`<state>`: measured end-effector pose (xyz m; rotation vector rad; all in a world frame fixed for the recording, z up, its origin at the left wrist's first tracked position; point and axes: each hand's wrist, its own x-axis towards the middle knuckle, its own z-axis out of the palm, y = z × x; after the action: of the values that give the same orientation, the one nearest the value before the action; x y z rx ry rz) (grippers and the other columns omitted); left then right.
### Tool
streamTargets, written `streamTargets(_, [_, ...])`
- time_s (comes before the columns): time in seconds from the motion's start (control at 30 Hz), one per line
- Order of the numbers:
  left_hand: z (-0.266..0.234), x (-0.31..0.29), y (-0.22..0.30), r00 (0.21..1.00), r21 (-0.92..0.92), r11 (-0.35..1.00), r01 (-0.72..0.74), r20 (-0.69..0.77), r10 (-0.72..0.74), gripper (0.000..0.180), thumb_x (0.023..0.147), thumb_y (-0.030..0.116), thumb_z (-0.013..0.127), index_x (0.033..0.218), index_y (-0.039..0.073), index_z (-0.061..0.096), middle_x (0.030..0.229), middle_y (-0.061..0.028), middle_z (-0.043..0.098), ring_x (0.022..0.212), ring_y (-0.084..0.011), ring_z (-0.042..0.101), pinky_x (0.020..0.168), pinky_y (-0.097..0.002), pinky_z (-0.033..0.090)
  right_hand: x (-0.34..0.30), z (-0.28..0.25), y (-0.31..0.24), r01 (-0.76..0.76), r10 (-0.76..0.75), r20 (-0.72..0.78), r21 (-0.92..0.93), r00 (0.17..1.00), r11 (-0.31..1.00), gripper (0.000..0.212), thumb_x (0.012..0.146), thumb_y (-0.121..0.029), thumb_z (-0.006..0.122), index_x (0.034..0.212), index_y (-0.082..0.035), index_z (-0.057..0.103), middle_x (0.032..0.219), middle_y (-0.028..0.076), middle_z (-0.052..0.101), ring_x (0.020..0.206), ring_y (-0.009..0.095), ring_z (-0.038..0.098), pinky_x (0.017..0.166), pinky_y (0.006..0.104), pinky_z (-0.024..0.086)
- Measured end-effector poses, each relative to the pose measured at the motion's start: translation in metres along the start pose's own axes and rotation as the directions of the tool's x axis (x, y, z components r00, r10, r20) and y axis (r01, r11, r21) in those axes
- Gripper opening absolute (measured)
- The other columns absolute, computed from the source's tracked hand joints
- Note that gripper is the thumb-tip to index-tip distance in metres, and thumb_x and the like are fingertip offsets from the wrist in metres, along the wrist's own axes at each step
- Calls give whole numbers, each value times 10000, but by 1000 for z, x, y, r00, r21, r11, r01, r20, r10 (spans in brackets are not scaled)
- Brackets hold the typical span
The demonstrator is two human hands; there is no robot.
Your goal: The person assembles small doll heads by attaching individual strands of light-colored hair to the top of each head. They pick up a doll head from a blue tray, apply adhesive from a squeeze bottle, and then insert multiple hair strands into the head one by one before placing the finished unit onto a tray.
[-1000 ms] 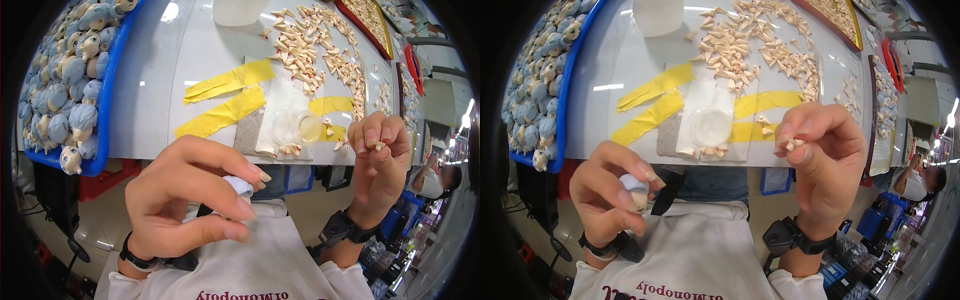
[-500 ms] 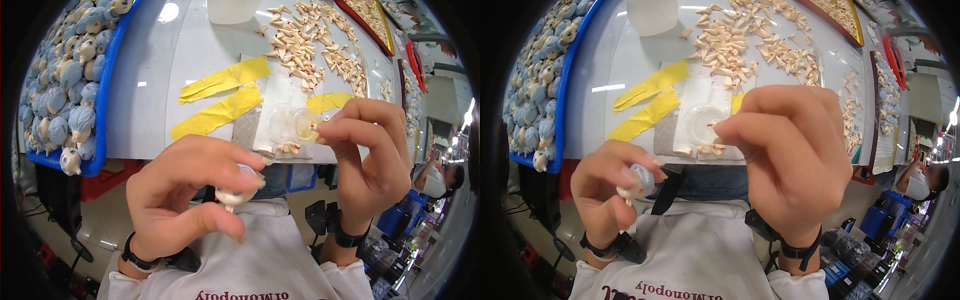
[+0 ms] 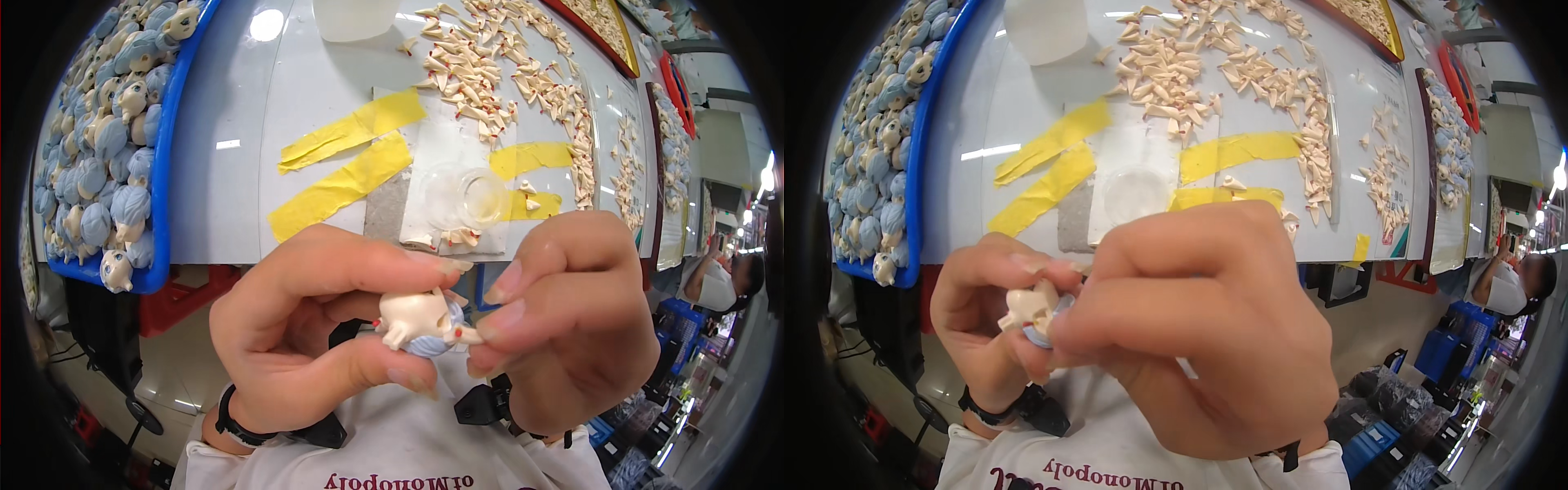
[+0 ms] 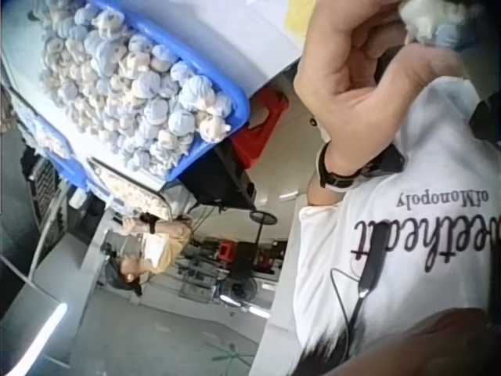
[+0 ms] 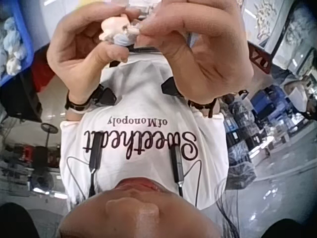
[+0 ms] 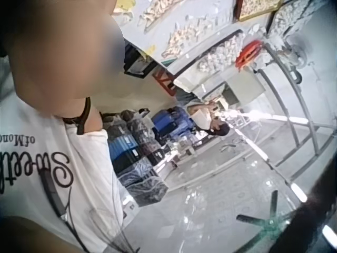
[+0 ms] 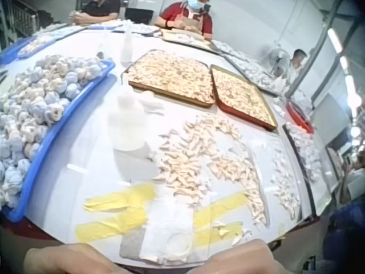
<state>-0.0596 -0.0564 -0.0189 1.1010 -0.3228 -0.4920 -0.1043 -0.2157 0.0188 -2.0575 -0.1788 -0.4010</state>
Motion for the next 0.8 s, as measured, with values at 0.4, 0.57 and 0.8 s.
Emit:
streamTargets(0.4, [-9, -4, 0, 998, 244, 968, -57, 12, 56, 422, 707, 255, 764, 966, -24, 583, 890, -150, 607, 760, -155, 578, 676, -242, 444, -4, 3, 2, 126, -130, -4, -224, 992, 967, 211, 612, 43, 673, 763, -101, 639, 694, 27, 572, 635, 151, 527, 573, 253, 392])
streamTargets(0.57, [-9, 1, -1, 971, 386, 892, -235, 122, 204, 406, 704, 242, 757, 966, -12, 578, 892, -136, 610, 764, -185, 564, 673, -265, 431, -3, -14, 0, 107, -95, 86, -154, 992, 982, 260, 656, -60, 738, 885, -66, 615, 853, 67, 591, 728, 175, 547, 637, 265, 421])
streamTargets(0.8, [15, 3, -1, 829, 726, 408, -554, 439, 345, 372, 643, 186, 760, 967, 106, 597, 966, -80, 583, 853, -254, 556, 729, -338, 469, -18, -28, -10, -440, 393, 245, 176, 886, 881, 528, 656, -143, 795, 1087, 4, 528, 1003, 133, 583, 842, 189, 596, 764, 297, 480])
